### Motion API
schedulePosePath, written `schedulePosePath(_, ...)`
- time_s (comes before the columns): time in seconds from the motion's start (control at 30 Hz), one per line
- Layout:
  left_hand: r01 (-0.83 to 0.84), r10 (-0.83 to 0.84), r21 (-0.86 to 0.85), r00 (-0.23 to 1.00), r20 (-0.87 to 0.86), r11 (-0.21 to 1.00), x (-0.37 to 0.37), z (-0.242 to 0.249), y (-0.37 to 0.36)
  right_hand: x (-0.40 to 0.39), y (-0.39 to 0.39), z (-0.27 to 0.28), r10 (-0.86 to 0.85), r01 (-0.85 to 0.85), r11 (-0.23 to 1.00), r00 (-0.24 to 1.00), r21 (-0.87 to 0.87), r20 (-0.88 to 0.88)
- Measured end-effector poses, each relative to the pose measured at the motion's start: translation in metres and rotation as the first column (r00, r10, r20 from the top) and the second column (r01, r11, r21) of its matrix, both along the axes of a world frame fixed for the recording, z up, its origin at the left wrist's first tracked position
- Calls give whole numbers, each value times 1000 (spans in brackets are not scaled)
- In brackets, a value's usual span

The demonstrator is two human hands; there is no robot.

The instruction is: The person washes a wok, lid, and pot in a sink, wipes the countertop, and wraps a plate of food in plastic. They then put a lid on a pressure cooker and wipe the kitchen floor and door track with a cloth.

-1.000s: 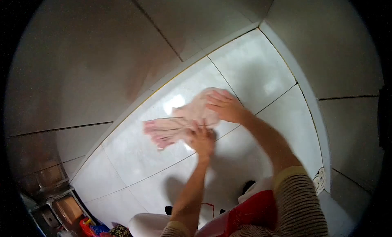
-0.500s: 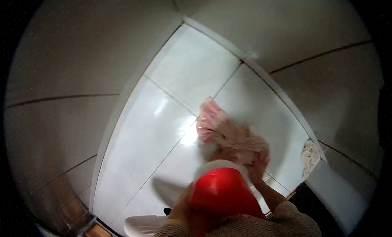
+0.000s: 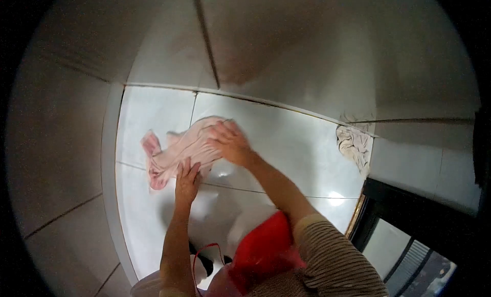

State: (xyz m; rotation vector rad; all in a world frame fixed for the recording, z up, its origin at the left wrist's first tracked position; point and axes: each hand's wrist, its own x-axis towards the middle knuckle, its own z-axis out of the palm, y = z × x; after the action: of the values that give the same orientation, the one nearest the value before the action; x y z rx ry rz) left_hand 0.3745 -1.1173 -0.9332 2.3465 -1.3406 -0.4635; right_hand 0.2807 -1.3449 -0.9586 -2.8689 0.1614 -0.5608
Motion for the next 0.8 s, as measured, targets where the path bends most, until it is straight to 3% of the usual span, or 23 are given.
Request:
schedulePosePath(0.07, 166, -165, -20, 986, 36, 986, 10, -8, -67, -28, -53, -2, -160, 157, 985, 986, -73, -40)
schedulePosePath(0.1, 190, -190, -48, 982, 12, 981, 5, -3, -108, -48, -72, 1, -271, 270, 963, 959, -17, -85)
schedulePosePath(0.2, 375, -375, -29, 927, -3, 927, -77, 4, -166, -148, -104, 26, -442, 515, 829, 842, 219, -310)
schedulePosePath(0.27, 528, -527, -5, 849, 28, 849, -139, 3, -205, -229, -92, 36, -618, 663, 732, 742, 155, -260)
schedulePosePath(0.3, 539, -533, -88, 842, 90, 837, -181, -19, -209, -274, -74, 26, -690, 717, 693, 691, 81, -216)
schedulePosePath(0.37, 713, -692, -114, 700, 177, 692, -228, -21, -175, -354, -13, 20, -774, 834, 552, 509, -6, -378)
schedulePosePath(0.47, 943, -937, -27, 332, 112, 331, -258, -8, -115, -404, 105, 39, -761, 931, 363, 269, -42, -591)
schedulePosePath(0.53, 920, -937, -180, 350, -25, 348, -251, -2, -76, -414, 171, 16, -754, 952, 301, 209, -46, -623)
schedulePosePath(0.6, 871, -884, -168, 437, -165, 462, -229, -15, -50, -387, 179, 8, -804, 927, 350, 371, 135, -465)
schedulePosePath(0.67, 806, -799, -109, 542, -262, 582, -205, -68, -22, -336, 134, 32, -715, 848, 484, 525, 215, -461)
schedulePosePath(0.73, 735, -607, 170, 648, -460, 656, -182, -28, -59, -296, 75, 42, -533, 679, 698, 704, 228, -470)
schedulePosePath(0.8, 544, -328, 386, 803, -497, 745, -167, 16, -115, -260, 20, 43, -511, 575, 807, 794, 135, -330)
